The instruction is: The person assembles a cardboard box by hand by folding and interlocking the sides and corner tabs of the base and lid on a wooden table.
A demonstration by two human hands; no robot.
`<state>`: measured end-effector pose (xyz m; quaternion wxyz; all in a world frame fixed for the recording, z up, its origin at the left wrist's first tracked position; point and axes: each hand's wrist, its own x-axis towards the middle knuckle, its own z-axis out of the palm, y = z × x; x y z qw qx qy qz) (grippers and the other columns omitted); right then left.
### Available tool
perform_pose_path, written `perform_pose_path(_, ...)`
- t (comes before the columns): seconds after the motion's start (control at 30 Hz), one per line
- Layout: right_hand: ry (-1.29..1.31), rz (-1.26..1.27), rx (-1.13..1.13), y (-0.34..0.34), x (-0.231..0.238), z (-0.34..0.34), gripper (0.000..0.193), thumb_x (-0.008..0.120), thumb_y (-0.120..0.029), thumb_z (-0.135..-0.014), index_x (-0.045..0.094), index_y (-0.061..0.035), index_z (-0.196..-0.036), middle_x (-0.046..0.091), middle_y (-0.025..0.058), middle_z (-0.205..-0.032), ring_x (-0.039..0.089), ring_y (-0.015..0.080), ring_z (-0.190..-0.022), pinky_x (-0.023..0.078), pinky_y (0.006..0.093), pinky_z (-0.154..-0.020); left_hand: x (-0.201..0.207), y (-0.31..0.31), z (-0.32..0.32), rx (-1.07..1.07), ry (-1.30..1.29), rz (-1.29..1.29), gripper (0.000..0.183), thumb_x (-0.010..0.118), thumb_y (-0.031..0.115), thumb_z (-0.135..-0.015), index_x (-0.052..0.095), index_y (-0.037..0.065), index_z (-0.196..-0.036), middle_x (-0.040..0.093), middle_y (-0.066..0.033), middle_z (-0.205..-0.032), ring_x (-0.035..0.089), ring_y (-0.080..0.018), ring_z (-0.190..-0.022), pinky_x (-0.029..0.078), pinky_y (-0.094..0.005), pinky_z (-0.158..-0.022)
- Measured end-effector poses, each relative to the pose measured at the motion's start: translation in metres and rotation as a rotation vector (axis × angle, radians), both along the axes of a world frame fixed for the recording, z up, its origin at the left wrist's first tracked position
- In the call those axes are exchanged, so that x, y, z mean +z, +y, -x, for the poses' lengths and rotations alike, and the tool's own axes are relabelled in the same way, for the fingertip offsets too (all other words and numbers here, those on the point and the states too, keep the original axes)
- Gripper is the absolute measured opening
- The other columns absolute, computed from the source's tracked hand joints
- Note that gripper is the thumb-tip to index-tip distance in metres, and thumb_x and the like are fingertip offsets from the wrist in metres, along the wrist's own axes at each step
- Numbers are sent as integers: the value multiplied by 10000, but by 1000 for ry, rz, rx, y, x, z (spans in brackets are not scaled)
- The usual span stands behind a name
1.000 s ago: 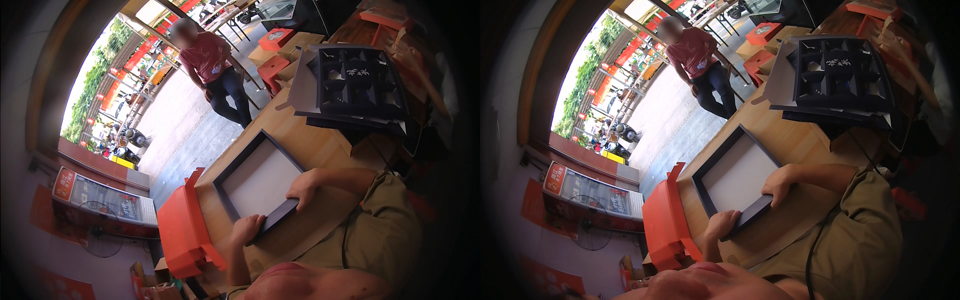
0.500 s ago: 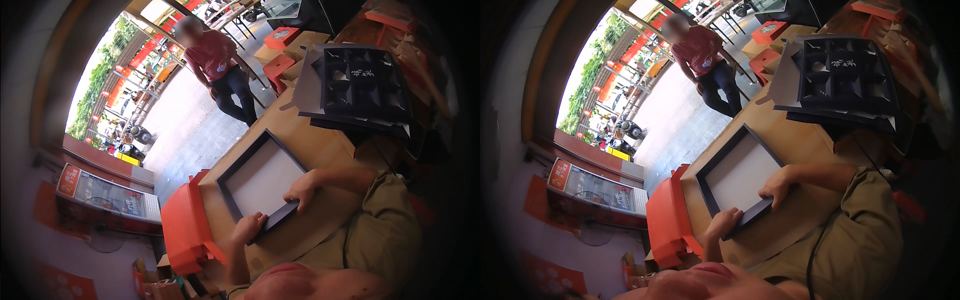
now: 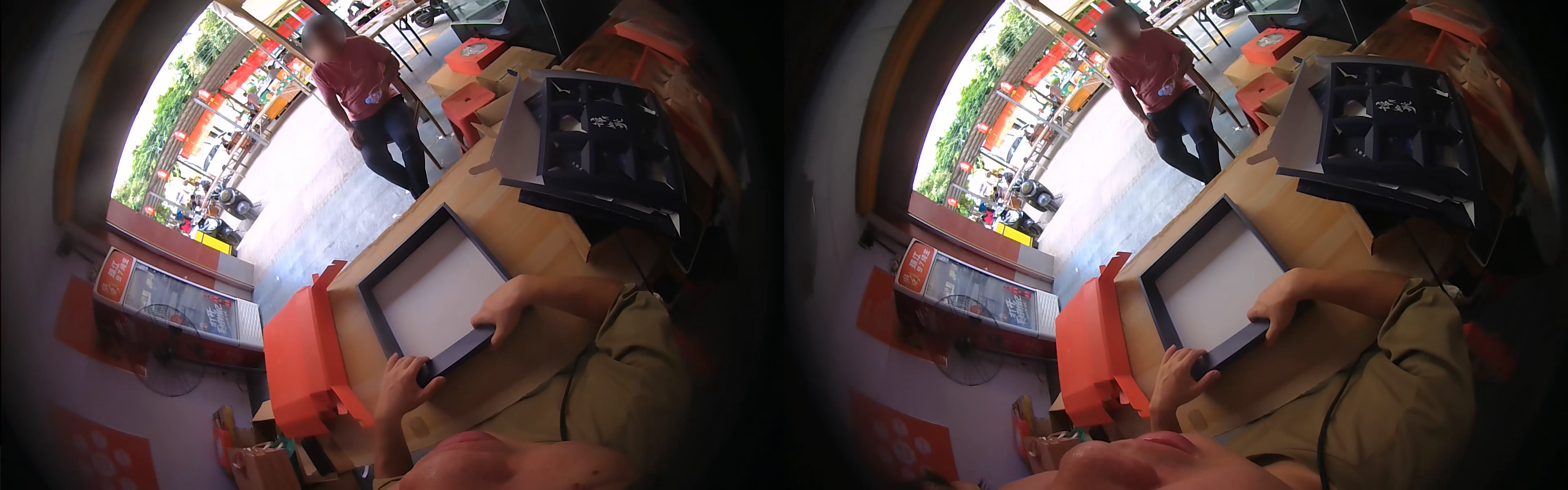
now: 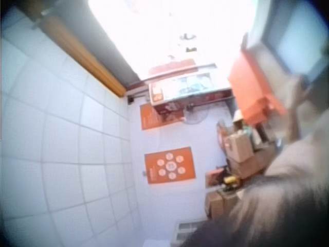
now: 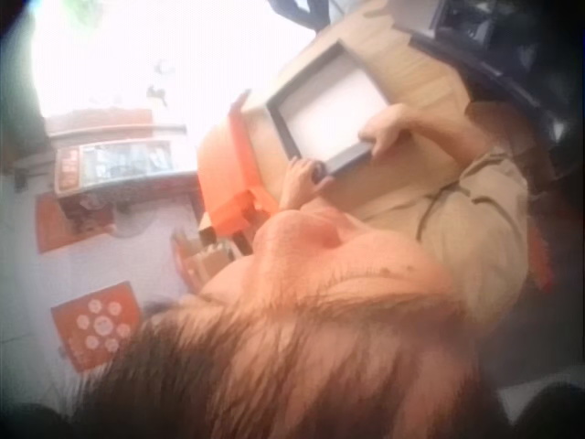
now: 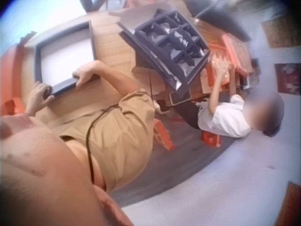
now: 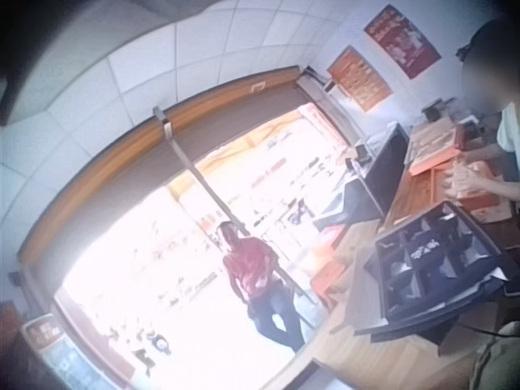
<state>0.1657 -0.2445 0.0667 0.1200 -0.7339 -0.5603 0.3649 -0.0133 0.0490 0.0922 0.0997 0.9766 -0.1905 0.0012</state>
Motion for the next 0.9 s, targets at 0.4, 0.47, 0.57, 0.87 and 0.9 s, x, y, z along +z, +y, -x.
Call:
perform_pose_path(0.4, -39, -23, -36, -1, 4, 1, 735, 783, -490, -842, 577, -34, -1379, 724, 224, -1197, 674, 417, -1148, 534, 494, -967, -10, -6, 2, 16, 17, 33, 425, 807, 392, -891, 765, 41, -1129, 751, -162, -1018, 683, -357, -969, 493, -457, -992)
perform_pose_path(0.47, -95, -51, -68, -4, 5, -2, 730, 800, -452, -824, 568, -34, -1377, 721, 222, -1196, 676, 414, -1144, 540, 493, -959, -9, -6, -1, 20, -13, 41, 410, 810, 394, -889, 768, 52, -1112, 736, -150, -988, 675, -361, -955, 501, -459, -962)
perform_pose_path(0.57, -199, -126, -96, -13, 8, -4, 653, 880, -342, -737, 653, -28, -1262, 709, 184, -1130, 684, 404, -1083, 568, 497, -881, -14, -8, 2, 37, -45, 91, 381, 826, 382, -873, 767, 72, -1087, 702, -125, -932, 655, -355, -925, 507, -455, -919)
perform_pose_path(0.87, -444, -482, -274, -79, 15, 29, 379, 871, -327, -810, 733, -89, -1071, 686, 80, -1041, 655, 272, -1069, 484, 453, -1055, -23, -19, 10, 88, -68, 62, 335, 868, 275, -820, 733, 52, -1031, 703, -102, -952, 665, -325, -933, 499, -449, -932)
perform_pose_path(0.9, -505, -540, -304, -79, 2, 37, 354, 865, -322, -817, 733, -92, -1052, 679, 70, -1037, 654, 263, -1075, 474, 465, -1073, -23, -19, 11, 79, -72, 66, 321, 871, 268, -816, 728, 53, -1006, 704, -100, -942, 667, -325, -927, 501, -449, -925)
